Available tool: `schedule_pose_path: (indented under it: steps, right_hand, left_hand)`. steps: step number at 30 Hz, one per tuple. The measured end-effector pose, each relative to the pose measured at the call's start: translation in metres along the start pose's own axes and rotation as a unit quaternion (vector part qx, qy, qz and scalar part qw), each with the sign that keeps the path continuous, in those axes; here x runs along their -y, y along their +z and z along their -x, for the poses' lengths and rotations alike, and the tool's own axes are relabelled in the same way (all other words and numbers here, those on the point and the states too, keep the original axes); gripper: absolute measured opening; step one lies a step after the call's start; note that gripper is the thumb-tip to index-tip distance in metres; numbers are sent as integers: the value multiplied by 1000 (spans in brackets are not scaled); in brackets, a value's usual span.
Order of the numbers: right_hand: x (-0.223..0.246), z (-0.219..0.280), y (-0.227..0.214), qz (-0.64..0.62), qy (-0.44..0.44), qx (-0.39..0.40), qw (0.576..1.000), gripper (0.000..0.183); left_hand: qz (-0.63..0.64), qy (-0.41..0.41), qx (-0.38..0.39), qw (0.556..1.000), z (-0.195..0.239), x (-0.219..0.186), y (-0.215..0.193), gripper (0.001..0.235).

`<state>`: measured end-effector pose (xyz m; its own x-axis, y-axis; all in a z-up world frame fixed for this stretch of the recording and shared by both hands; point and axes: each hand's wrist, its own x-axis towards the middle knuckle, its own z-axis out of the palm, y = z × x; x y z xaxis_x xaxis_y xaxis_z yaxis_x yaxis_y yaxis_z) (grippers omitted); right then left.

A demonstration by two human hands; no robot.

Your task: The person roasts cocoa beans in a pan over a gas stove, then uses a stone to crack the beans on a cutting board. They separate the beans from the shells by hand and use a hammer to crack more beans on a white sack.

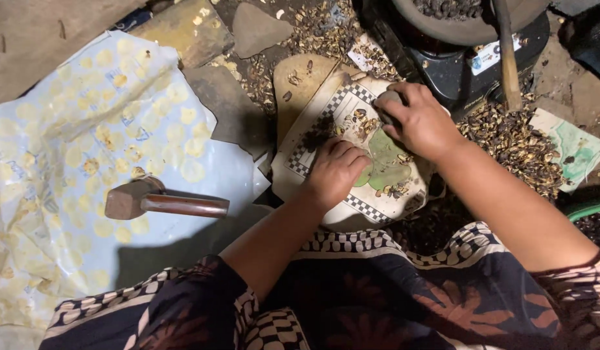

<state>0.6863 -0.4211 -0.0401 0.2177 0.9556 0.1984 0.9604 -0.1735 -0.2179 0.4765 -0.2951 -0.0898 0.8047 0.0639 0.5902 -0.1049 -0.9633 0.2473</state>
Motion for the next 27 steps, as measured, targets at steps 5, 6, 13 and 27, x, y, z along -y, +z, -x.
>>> schedule_pose_path:
  steps: [5, 6, 13, 27]
  right_hand:
    - [45, -2, -70, -434, 449, -7, 781, 39]
    - [49, 6, -79, -428, 450, -4, 784, 39]
    - [80, 52, -65, -95, 336, 137, 927, 60]
    - [106, 34, -50, -173, 338, 142, 914, 55]
  left_hand:
    - [55, -47, 28, 997, -7, -12, 20, 13]
    - [60, -50, 24, 997, -10, -14, 20, 13]
    - [54, -59, 28, 996, -6, 2, -1, 24]
    - [62, -79, 56, 993, 7, 26, 3, 29]
